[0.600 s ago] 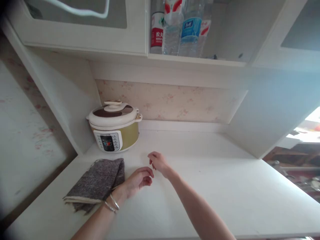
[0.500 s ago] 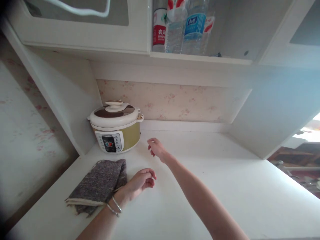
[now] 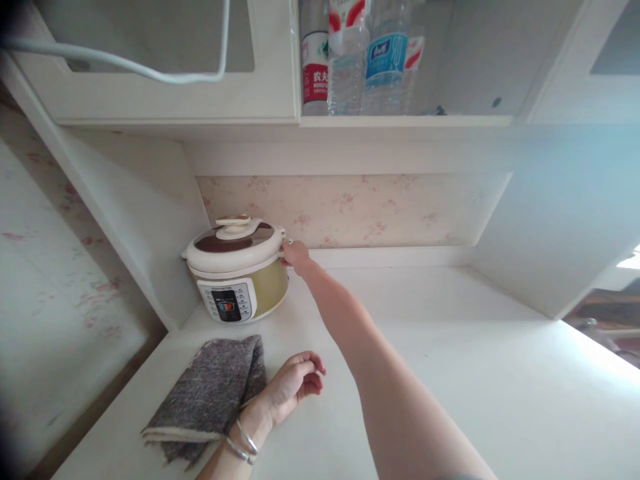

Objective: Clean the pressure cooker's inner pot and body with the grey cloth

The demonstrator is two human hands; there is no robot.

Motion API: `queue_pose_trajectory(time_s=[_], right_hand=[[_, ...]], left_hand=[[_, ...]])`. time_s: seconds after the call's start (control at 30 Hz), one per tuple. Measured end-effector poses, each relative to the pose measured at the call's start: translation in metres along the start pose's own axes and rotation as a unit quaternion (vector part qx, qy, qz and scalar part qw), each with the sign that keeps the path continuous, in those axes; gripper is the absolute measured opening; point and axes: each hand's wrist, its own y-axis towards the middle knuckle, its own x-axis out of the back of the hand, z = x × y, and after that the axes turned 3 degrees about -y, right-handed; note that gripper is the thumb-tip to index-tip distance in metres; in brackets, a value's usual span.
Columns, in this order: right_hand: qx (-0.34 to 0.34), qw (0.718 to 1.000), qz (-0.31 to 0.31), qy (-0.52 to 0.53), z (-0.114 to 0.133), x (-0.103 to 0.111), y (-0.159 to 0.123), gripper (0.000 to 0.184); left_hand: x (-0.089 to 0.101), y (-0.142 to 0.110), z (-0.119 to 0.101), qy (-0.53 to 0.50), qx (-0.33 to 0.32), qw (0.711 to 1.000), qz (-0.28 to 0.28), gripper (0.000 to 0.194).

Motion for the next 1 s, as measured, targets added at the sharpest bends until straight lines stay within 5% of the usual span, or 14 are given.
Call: queue_pose_trajectory(time_s=[0.3,0.6,0.77,1.0], right_hand=[[0.042,0.998,-0.054,0.015,-0.018,0.034,-0.019,0.028],[0.019,0.988,-0.143,0.047,-0.043,0.148,-0.026,0.018],[0.007,0.974,-0.224,0.033,-0.059,0.221,-0.037,0.018],[0.015,0.958,-0.287,-0.011,-0.084,0.293,-0.026,0.027]], left_hand=[[0.010,0.007,0.001,-0.059,-0.014,0.995,-0.077,0.016],[0.009,0.004,-0.003,-0.176,-0.128,0.953,-0.209,0.038],[0.002,0.018,-0.004,-0.198,-0.117,0.964,-0.131,0.045],[-0.038,0.062,0.006,-0.165,-0.030,0.986,-0.009,0.064]])
